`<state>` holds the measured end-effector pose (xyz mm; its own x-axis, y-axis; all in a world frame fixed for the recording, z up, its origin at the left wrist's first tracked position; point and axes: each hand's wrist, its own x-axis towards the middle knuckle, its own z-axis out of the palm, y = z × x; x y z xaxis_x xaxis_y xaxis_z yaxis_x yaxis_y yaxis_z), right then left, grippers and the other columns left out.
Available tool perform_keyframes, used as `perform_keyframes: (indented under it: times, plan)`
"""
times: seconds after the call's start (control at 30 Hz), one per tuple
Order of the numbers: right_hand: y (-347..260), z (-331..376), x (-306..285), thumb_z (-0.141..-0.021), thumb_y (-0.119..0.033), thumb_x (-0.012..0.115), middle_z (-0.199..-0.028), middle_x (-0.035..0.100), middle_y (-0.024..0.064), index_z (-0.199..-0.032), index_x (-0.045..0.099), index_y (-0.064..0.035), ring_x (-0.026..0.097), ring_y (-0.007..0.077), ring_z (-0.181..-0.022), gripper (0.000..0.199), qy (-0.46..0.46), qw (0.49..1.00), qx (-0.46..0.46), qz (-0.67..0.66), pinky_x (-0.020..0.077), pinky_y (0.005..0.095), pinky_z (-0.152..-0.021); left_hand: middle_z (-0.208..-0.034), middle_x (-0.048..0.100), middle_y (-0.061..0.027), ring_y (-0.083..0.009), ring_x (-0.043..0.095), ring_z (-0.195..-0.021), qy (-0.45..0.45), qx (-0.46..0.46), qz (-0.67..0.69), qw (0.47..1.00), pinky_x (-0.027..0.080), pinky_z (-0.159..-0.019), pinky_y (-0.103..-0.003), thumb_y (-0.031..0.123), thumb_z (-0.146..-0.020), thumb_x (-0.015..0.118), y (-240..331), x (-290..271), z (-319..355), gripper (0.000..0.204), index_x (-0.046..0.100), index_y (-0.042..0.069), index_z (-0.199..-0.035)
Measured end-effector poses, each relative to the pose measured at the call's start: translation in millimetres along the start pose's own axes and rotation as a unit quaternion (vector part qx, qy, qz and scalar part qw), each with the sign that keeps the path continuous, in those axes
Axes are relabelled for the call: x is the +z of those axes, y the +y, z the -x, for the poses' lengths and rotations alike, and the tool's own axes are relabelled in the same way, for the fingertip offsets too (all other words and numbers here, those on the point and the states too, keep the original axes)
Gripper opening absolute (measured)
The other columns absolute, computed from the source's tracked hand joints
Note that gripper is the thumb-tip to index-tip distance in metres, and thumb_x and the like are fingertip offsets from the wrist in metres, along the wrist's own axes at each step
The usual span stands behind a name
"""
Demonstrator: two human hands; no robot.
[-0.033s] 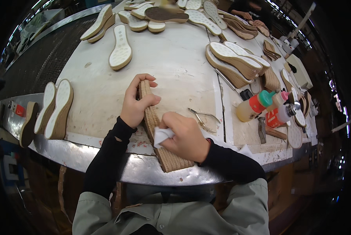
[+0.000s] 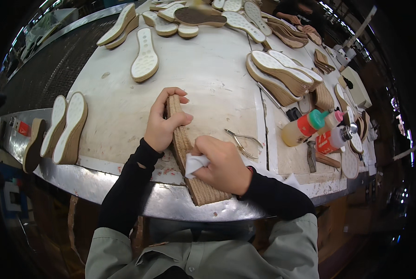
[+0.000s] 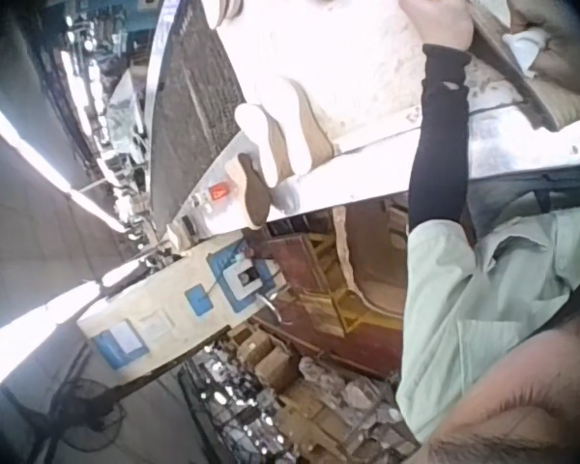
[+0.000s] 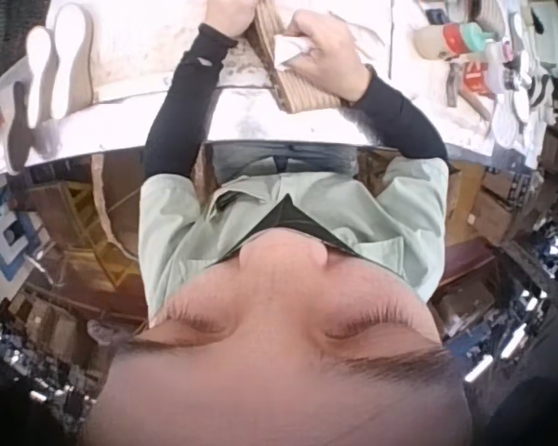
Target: The person applies glue from a squeeze bottle to the edge of a wedge shoe sole, then wipes the glued area with a white cloth. The person handles multiple soles on a workbench in a factory setting.
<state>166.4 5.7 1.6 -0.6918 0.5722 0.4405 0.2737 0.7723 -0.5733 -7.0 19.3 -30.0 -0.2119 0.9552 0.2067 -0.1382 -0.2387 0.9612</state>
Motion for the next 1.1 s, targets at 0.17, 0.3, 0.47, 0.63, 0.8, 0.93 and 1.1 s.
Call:
perform_keyframes:
  times: [0.17,0.3,0.47,0.63,0.8,0.93,1.1]
  plan:
    - [2.3,-5.7,5.1,-0.069,-0.009,0.075,-0.063,0.053,0.0105,-0.072,0.048,-0.0044,0.056,0.0282,-0.055,0.027,0.022,1.0,0.018,-0.012,0.0435,0.0329,-0.049,-0.088,0.051,-0.0048,-0.0108,0.049,-0.072,0.008,-0.007,-0.003,1.0,0.045,-0.066,-0.025,0.007,-0.064,0.067,2.9,1.1,-0.4,0.041,0.051,0.006,-0.101]
    - [0.7,-2.4,2.3,-0.069,-0.008,0.074,-0.063,0.052,0.011,-0.072,0.048,-0.0038,0.055,0.0283,-0.054,0.027,0.005,0.998,0.048,-0.037,0.0429,0.033,-0.049,-0.085,0.051,-0.0039,-0.0102,0.049,-0.07,0.016,0.009,-0.022,1.0,0.044,-0.063,-0.025,0.007,-0.064,0.067,0.5,0.8,-0.7,0.04,0.052,0.006,-0.101]
    - [0.1,-6.9,5.8,-0.067,-0.006,0.072,-0.063,0.052,0.0129,-0.071,0.047,-0.0023,0.055,0.0293,-0.054,0.025,0.033,0.997,0.057,-0.038,0.0422,0.0338,-0.049,-0.082,0.05,-0.0033,-0.0096,0.049,-0.067,0.025,0.003,-0.017,1.0,0.043,-0.061,-0.024,0.007,-0.064,0.067,-0.6,3.4,-0.4,0.04,0.052,0.006,-0.101]
    - [0.4,-7.2,6.0,-0.07,-0.002,0.07,-0.058,0.048,0.0074,-0.066,0.046,-0.0023,0.045,0.0159,-0.048,0.024,0.046,0.995,0.069,-0.062,0.0361,0.0269,-0.047,-0.079,0.049,-0.002,-0.0088,0.047,-0.064,0.035,0.005,-0.029,0.999,0.042,-0.058,-0.024,0.007,-0.064,0.066,4.0,6.0,-0.2,0.039,0.051,0.005,-0.1]
    - [-1.7,-4.4,3.3,-0.071,-0.002,0.069,-0.058,0.047,0.0062,-0.065,0.045,-0.0027,0.043,0.0131,-0.047,0.025,0.028,0.993,0.096,-0.069,0.035,0.0265,-0.046,-0.07,0.047,0.0001,-0.0081,0.044,-0.061,0.039,0.015,-0.035,0.999,0.04,-0.055,-0.025,0.006,-0.064,0.066,2.2,5.8,0.9,0.038,0.051,0.005,-0.099]
    - [1.3,-4.6,5.3,-0.071,-0.002,0.069,-0.057,0.047,0.0047,-0.065,0.045,-0.0031,0.043,0.0111,-0.048,0.025,0.037,0.993,0.089,-0.067,0.0348,0.0262,-0.046,-0.067,0.046,-0.0002,-0.009,0.043,-0.06,0.044,-0.002,-0.022,0.999,0.039,-0.054,-0.025,0.006,-0.064,0.065,6.2,6.0,1.4,0.037,0.051,0.005,-0.098]
    - [0.6,-4.5,1.2,-0.071,-0.003,0.069,-0.055,0.047,0.0033,-0.065,0.046,-0.0036,0.043,0.0096,-0.048,0.025,0.015,0.992,0.101,-0.078,0.0345,0.0255,-0.045,-0.066,0.046,-0.0013,-0.0102,0.043,-0.059,0.049,0.014,-0.045,0.998,0.039,-0.054,-0.026,0.008,-0.063,0.065,2.3,6.3,1.0,0.037,0.051,0.005,-0.097]
